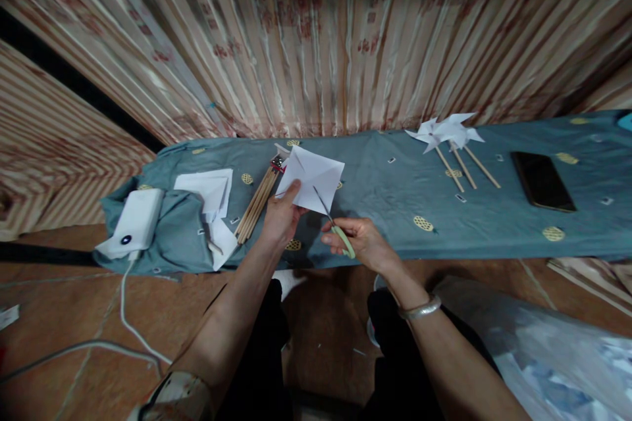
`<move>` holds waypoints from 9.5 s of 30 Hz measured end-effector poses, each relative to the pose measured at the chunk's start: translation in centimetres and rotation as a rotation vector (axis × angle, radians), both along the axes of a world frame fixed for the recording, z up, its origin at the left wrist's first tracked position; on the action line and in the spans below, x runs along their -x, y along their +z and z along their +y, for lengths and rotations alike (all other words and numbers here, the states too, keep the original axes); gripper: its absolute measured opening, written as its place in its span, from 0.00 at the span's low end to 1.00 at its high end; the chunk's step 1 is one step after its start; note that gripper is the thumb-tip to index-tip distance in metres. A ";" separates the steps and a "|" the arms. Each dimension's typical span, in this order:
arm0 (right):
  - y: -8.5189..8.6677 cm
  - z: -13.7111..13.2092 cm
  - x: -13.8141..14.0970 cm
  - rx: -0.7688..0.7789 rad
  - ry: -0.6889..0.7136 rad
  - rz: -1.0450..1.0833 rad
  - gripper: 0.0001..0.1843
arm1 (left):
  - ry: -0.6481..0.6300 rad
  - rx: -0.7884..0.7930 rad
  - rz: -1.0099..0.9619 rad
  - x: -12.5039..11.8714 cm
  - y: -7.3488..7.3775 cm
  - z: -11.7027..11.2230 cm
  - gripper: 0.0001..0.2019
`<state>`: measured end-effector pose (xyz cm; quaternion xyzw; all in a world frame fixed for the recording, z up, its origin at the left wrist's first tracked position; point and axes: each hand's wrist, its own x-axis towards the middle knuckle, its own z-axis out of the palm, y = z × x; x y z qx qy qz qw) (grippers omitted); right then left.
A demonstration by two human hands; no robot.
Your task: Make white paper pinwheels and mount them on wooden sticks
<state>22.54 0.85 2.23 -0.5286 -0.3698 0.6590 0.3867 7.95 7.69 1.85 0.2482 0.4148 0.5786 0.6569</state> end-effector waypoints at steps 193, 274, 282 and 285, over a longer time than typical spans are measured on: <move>0.3 -0.5 0.1 -0.062 0.105 -0.086 0.24 | 0.010 -0.003 0.075 -1.0 -0.3 -0.9 0.11; -0.7 -0.3 -0.1 -0.035 0.000 -0.083 0.26 | -0.035 -0.084 0.136 -1.4 -0.9 -1.3 0.10; -0.3 -0.3 0.1 -0.048 -0.003 -0.091 0.26 | -0.015 -0.045 0.149 -1.4 -0.8 -1.2 0.07; -0.4 -0.3 0.1 -0.041 -0.009 -0.076 0.25 | -0.025 -0.049 0.144 -1.4 -0.8 -1.3 0.07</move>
